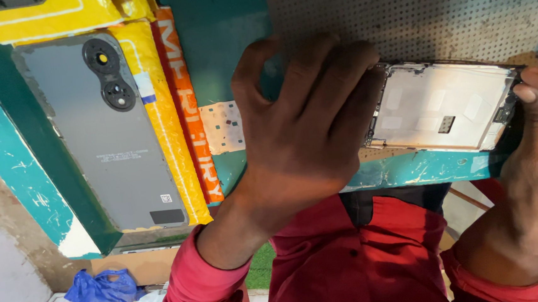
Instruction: The person is repairing a smartphone. They use a metal tool to carefully pry and adjust internal components, including the battery and ribbon cables, on a workbench.
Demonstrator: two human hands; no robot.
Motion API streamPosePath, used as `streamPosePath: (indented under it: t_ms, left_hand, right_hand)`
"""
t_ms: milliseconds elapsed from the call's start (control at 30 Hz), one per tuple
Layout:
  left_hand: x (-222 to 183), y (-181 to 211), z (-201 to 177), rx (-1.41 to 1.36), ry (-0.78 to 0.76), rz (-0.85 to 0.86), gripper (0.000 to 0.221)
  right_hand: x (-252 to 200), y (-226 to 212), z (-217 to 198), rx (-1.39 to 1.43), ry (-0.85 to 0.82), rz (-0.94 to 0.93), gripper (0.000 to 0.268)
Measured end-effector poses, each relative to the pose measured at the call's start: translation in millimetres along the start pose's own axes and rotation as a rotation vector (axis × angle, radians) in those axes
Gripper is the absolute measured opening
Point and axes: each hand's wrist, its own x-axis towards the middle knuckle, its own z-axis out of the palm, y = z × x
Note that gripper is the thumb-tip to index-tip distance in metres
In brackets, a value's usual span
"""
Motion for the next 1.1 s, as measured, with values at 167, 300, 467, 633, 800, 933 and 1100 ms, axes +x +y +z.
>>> streamPosePath:
  t_ms: [167, 300, 467, 633, 800, 933, 1100]
  left_hand:
    - [0.3, 0.9, 0.6, 0.007, -0.014, 0.000, 0.018]
    - [0.2, 0.9, -0.1, 0.006, -0.018, 0.006, 0.020]
    - [0.4, 1.7, 0.4, 0.019, -0.017, 0.017, 0.019]
    - [1.6, 2.2, 0.0, 0.032, -0.031, 0.023, 0.019]
    - [5.1, 3.3, -1.1, 0.013, -0.018, 0.002, 0.019]
    - [6.9, 3.4, -0.7, -0.013, 0.004, -0.015, 0.019]
    - [6.1, 2.8, -1.3, -0.025, -0.007, -0.026, 0.024]
  right_hand:
    - [-2.3, 5.8, -3.5, 0.006, -0.024, 0.015, 0.017]
    - [-0.5, 4.8, -2.1, -0.009, -0.010, -0.009, 0.012]
    - [1.2, 6.7, -3.8, -0.055, -0.007, -0.064, 0.015]
    - [0.0, 4.3, -2.7, -0.010, -0.007, -0.030, 0.014]
    - [3.7, 1.8, -2.7, 0.002, -0.008, -0.036, 0.012]
    - [1.2, 7.2, -2.6, 0.082, -0.021, -0.017, 0.016]
    - [-0.5, 14.3, 1.8, 0.103, -0.017, -0.028, 0.013]
